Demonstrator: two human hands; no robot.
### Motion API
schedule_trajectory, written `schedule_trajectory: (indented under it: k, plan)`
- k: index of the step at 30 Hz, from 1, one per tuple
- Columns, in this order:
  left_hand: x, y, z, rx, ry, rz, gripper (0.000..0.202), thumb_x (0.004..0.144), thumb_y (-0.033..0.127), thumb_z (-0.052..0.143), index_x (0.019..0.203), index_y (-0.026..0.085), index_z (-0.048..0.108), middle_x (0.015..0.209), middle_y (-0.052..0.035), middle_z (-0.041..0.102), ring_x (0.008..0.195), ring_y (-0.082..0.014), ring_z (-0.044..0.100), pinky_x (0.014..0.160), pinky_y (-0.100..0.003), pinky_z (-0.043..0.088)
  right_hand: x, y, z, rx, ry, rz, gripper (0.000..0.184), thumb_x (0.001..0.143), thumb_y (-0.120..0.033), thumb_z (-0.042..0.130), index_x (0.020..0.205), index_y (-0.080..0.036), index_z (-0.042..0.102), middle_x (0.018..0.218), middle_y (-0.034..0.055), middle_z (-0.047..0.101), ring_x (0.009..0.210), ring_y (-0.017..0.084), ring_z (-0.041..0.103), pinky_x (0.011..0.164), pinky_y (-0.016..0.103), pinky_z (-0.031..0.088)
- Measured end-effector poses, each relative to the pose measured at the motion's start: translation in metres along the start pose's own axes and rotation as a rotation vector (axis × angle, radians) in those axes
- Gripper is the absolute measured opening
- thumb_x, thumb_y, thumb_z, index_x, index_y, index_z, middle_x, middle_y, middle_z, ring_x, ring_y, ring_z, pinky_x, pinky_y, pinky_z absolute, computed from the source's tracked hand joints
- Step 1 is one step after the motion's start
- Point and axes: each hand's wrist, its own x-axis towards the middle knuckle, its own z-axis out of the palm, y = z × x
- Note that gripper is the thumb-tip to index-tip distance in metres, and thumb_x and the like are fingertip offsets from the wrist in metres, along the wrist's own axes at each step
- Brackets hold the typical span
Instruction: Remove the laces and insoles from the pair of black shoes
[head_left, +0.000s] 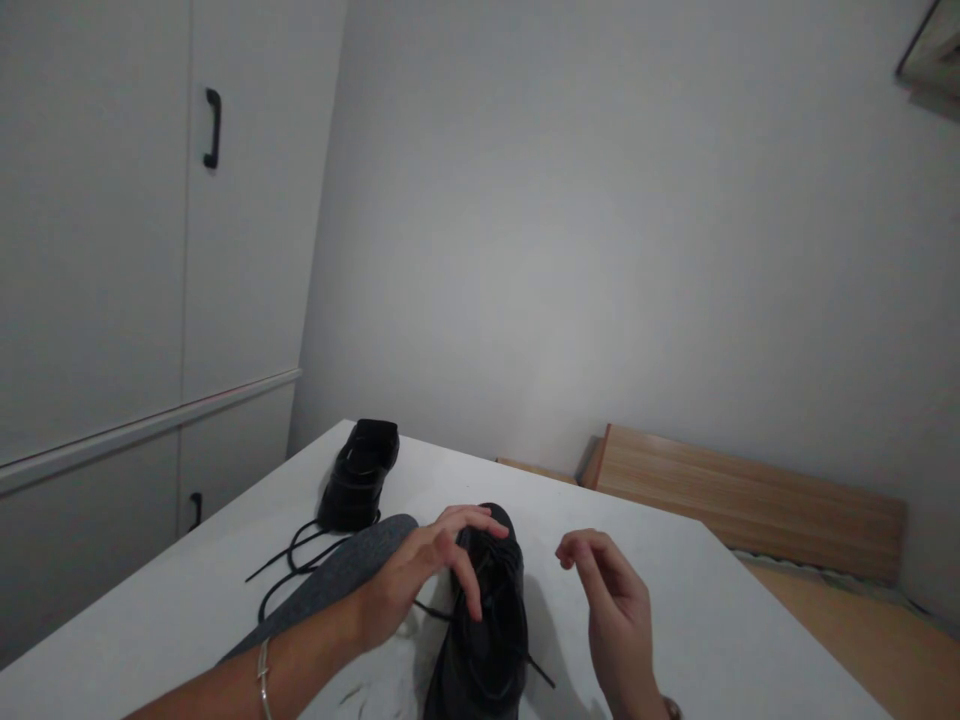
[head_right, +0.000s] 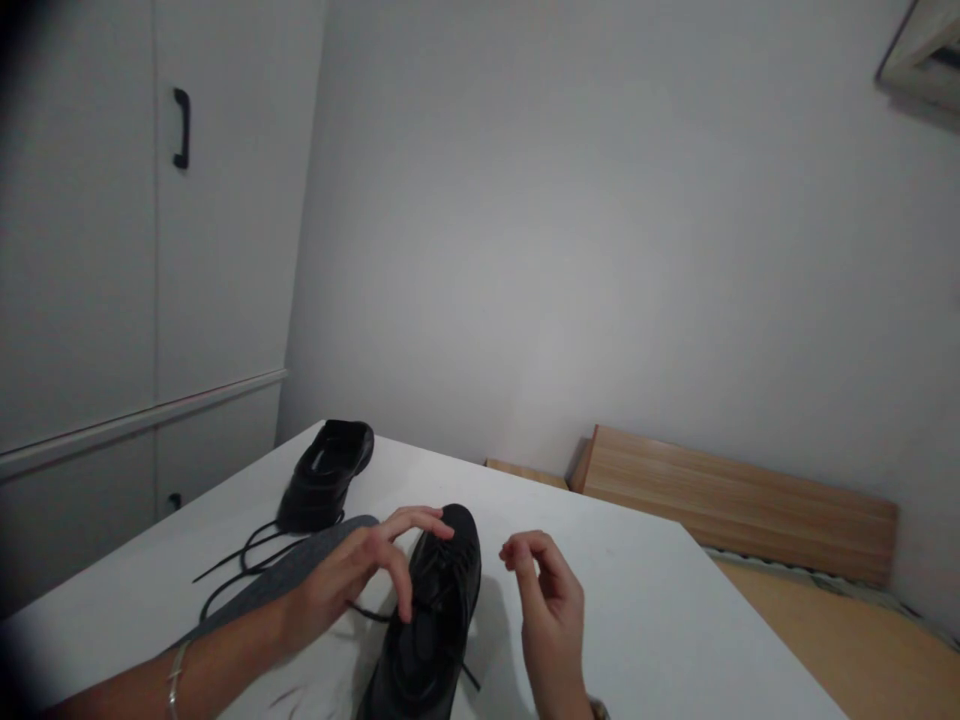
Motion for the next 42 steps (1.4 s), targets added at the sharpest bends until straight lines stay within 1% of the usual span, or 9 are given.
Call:
schedule_trajectory:
  k: [2, 5, 7, 10, 15, 21, 27, 33, 42]
  plan:
    - [0.002, -0.006, -0.002, -0.068, 0.090, -0.055, 0.076, 0.099, 0.058, 0.014, 0.070, 0.020, 0.074, 0.104, -0.0095, 0.069, 0.109, -0.0275, 0.057, 0.104, -0.042, 0.037, 0.002, 0.003, 0.001, -0.107, -0.089, 0.078, 0.024, 0.090, -0.042, 0.061, 0.077, -0.022, 0.066, 0.076, 0.0011, 0.064, 0.077, 0.019, 0.057, 0.073, 0.029, 0.042]
    - [0.005, -0.020, -0.001, 0.101, 0.237, -0.154, 0.040, 0.092, 0.047, 0.047, 0.076, 0.019, 0.070, 0.083, -0.0061, 0.070, 0.086, -0.0245, 0.062, 0.086, -0.037, 0.044, 0.002, 0.006, 0.005, -0.210, -0.265, 0.120, 0.023, 0.087, -0.042, 0.065, 0.080, -0.021, 0.070, 0.079, 0.0029, 0.068, 0.078, 0.021, 0.060, 0.074, 0.032, 0.043]
    - [0.005, -0.028, 0.001, 0.278, 0.256, -0.192, 0.019, 0.083, 0.036, 0.063, 0.076, 0.019, 0.070, 0.080, -0.0044, 0.070, 0.085, -0.0241, 0.062, 0.083, -0.035, 0.043, 0.001, 0.008, 0.009, -0.226, -0.333, 0.126, 0.020, 0.084, -0.041, 0.068, 0.083, -0.021, 0.072, 0.079, 0.0033, 0.068, 0.077, 0.021, 0.060, 0.071, 0.032, 0.043]
    - [0.004, -0.031, 0.005, 0.388, 0.238, -0.196, 0.009, 0.079, 0.027, 0.068, 0.074, 0.020, 0.069, 0.082, -0.0035, 0.070, 0.086, -0.0236, 0.061, 0.083, -0.034, 0.041, -0.001, 0.011, 0.013, -0.197, -0.352, 0.159, 0.020, 0.083, -0.040, 0.069, 0.083, -0.020, 0.072, 0.081, 0.0037, 0.068, 0.077, 0.022, 0.062, 0.072, 0.032, 0.045]
    - [0.001, -0.025, 0.010, 0.418, 0.233, -0.146, 0.007, 0.082, 0.025, 0.066, 0.077, 0.020, 0.067, 0.084, -0.0028, 0.069, 0.088, -0.0232, 0.059, 0.084, -0.035, 0.038, -0.005, 0.015, 0.018, -0.156, -0.363, 0.176, 0.022, 0.087, -0.040, 0.064, 0.080, -0.019, 0.066, 0.079, 0.0032, 0.065, 0.076, 0.021, 0.061, 0.070, 0.031, 0.045]
    - [0.002, -0.025, 0.016, 0.450, 0.173, -0.112, 0.009, 0.083, 0.018, 0.054, 0.076, 0.019, 0.060, 0.083, -0.0035, 0.063, 0.087, -0.0226, 0.056, 0.083, -0.035, 0.037, -0.011, 0.017, 0.023, -0.111, -0.371, 0.084, 0.023, 0.095, -0.040, 0.050, 0.087, -0.021, 0.058, 0.085, 0.0025, 0.060, 0.082, 0.019, 0.056, 0.074, 0.030, 0.042]
    - [-0.002, -0.024, 0.019, 0.347, 0.110, -0.116, 0.006, 0.081, 0.019, 0.045, 0.080, 0.019, 0.051, 0.083, -0.0026, 0.054, 0.081, -0.0202, 0.053, 0.074, -0.031, 0.039, -0.012, 0.022, 0.021, -0.019, -0.399, 0.175, 0.027, 0.097, -0.046, 0.046, 0.089, -0.021, 0.055, 0.084, 0.0011, 0.056, 0.082, 0.018, 0.053, 0.076, 0.030, 0.041]
    - [-0.004, -0.013, 0.017, 0.322, 0.065, -0.105, 0.012, 0.088, 0.028, 0.040, 0.084, 0.020, 0.048, 0.087, -0.0040, 0.053, 0.083, -0.0203, 0.051, 0.075, -0.031, 0.042, -0.011, 0.017, 0.018, 0.080, -0.459, 0.241, 0.033, 0.094, -0.051, 0.051, 0.083, -0.021, 0.054, 0.080, -0.0002, 0.051, 0.079, 0.017, 0.050, 0.074, 0.029, 0.040]
    - [0.000, -0.008, 0.010, 0.294, 0.171, -0.073, 0.010, 0.090, 0.026, 0.047, 0.082, 0.020, 0.049, 0.080, -0.0006, 0.055, 0.079, -0.0175, 0.053, 0.072, -0.028, 0.040, -0.006, 0.007, 0.017, 0.080, -0.274, 0.227, 0.028, 0.085, -0.048, 0.065, 0.089, -0.021, 0.059, 0.075, -0.0008, 0.054, 0.073, 0.017, 0.049, 0.069, 0.028, 0.039]
